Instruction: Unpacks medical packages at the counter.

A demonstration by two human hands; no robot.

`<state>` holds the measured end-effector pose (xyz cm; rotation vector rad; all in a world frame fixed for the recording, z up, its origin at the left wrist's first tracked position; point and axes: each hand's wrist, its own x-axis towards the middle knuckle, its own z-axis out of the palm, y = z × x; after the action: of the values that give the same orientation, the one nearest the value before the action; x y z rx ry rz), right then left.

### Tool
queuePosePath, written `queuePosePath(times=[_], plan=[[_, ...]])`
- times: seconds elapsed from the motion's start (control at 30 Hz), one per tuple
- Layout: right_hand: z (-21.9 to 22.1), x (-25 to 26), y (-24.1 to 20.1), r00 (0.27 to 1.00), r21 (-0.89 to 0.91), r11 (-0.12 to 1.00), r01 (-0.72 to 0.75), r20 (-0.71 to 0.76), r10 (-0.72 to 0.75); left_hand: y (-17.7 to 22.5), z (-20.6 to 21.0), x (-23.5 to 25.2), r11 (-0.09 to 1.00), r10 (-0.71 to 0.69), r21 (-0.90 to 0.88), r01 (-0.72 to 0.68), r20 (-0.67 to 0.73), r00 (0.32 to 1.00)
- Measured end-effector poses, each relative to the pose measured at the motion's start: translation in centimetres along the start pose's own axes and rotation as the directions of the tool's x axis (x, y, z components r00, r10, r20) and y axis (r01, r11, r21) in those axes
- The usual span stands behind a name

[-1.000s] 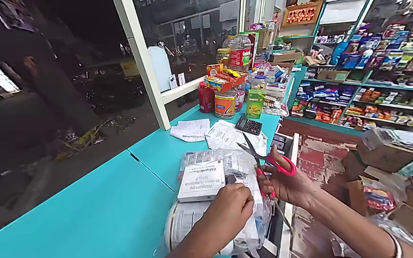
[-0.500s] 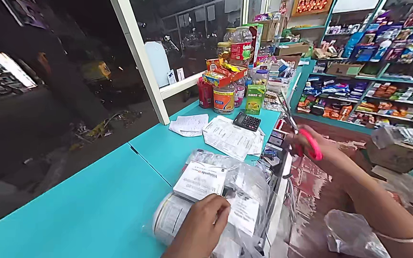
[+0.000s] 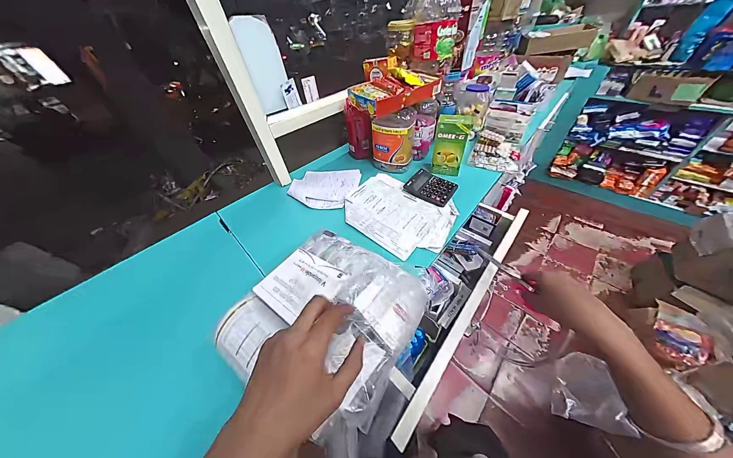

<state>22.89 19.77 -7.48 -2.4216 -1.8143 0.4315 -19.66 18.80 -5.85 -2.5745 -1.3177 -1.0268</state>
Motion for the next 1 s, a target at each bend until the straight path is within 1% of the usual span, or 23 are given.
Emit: queuePosePath(times=[0.07, 0.1, 0.17, 0.27, 0.33, 0.37, 0.43, 0.5, 0.53, 0.57, 0.6, 0.63, 0.67, 0.7, 0.73, 0.77, 0.8, 0.9, 0.97, 1.0], plan=[[0.3, 4.0, -1.3, 0.998, -0.065, 0.998, 0.007, 0.059, -0.003, 2.1, 1.5, 1.4, 0.995, 0.008, 0.101, -0.013, 0.049, 0.999], [0.6, 5.9, -2.1, 0.996, -0.092, 0.996, 0.018, 0.085, -0.01, 3.0, 2.2, 2.1, 0.99, -0.013, 0.143, -0.001, 0.092, 0.996], [1.4, 9.0, -3.4, 0.992, -0.162, 0.986, 0.047, 0.123, -0.027, 4.2, 3.0, 3.6, 0.977, -0.1, 0.206, 0.058, 0.2, 0.975], [3.1, 12.4, -3.4, 0.991, -0.168, 0.979, 0.116, 0.093, -0.101, 5.3, 3.2, 5.7, 0.956, -0.231, 0.253, 0.149, 0.335, 0.913], [4.8, 13.9, -2.3, 0.98, -0.178, 0.964, 0.198, 0.055, -0.191, 5.7, 3.3, 6.4, 0.949, -0.249, 0.277, 0.153, 0.357, 0.9], [5.5, 14.4, -1.7, 0.972, -0.204, 0.95, 0.236, 0.063, -0.228, 5.9, 3.4, 6.6, 0.946, -0.256, 0.285, 0.153, 0.366, 0.895], [6.0, 13.5, -1.2, 0.958, -0.239, 0.928, 0.286, 0.101, -0.269, 6.1, 3.8, 6.7, 0.949, -0.234, 0.288, 0.131, 0.359, 0.904], [4.0, 9.9, -2.7, 0.942, -0.242, 0.911, 0.335, 0.079, -0.326, 6.1, 4.0, 7.0, 0.953, -0.215, 0.279, 0.117, 0.353, 0.911], [2.8, 7.6, -3.6, 0.917, -0.218, 0.892, 0.397, 0.042, -0.397, 6.1, 4.1, 7.0, 0.957, -0.193, 0.273, 0.098, 0.346, 0.918], [2.1, 5.7, -4.4, 0.854, -0.177, 0.844, 0.506, -0.036, -0.519, 6.0, 4.1, 7.0, 0.96, -0.165, 0.272, 0.071, 0.341, 0.925], [1.9, 4.6, -5.4, 0.737, -0.117, 0.75, 0.651, -0.137, -0.662, 5.9, 4.2, 7.0, 0.962, -0.146, 0.268, 0.053, 0.341, 0.929], [2.3, 4.5, -6.5, 0.541, -0.049, 0.572, 0.819, -0.27, -0.797, 5.6, 4.2, 7.1, 0.963, -0.129, 0.268, 0.037, 0.336, 0.933], [2.8, 4.4, -8.1, 0.338, 0.004, 0.36, 0.933, -0.352, -0.873, 5.4, 4.3, 7.2, 0.963, -0.114, 0.267, 0.025, 0.325, 0.939], [3.3, 4.0, -10.1, 0.167, 0.015, 0.176, 0.984, -0.399, -0.902, 5.2, 4.5, 7.3, 0.963, -0.106, 0.267, 0.02, 0.31, 0.945], [3.9, 3.6, -11.8, 0.04, -0.004, 0.046, 0.999, -0.422, -0.906, 5.1, 4.5, 7.5, 0.965, -0.113, 0.262, 0.031, 0.305, 0.946], [4.5, 3.1, -13.0, -0.036, -0.027, -0.027, 0.999, -0.424, -0.905, 5.1, 4.6, 7.6, 0.967, -0.129, 0.25, 0.051, 0.303, 0.944], [5.0, 3.0, -13.6, -0.078, -0.044, -0.065, 0.997, -0.425, -0.902, 5.1, 4.7, 7.7, 0.968, -0.147, 0.242, 0.074, 0.301, 0.942], [6.1, 3.7, -12.8, -0.149, -0.106, -0.112, 0.988, -0.479, -0.865, 4.8, 4.2, 8.1, 0.952, -0.231, 0.264, 0.155, 0.288, 0.929], [7.2, 4.1, -11.2, -0.16, -0.115, -0.118, 0.986, -0.5, -0.851, 4.4, 4.5, 8.4, 0.939, -0.279, 0.279, 0.203, 0.269, 0.922], [7.8, 4.1, -10.6, -0.149, -0.117, -0.104, 0.988, -0.513, -0.845, 4.1, 4.6, 8.7, 0.931, -0.303, 0.287, 0.226, 0.261, 0.917]])
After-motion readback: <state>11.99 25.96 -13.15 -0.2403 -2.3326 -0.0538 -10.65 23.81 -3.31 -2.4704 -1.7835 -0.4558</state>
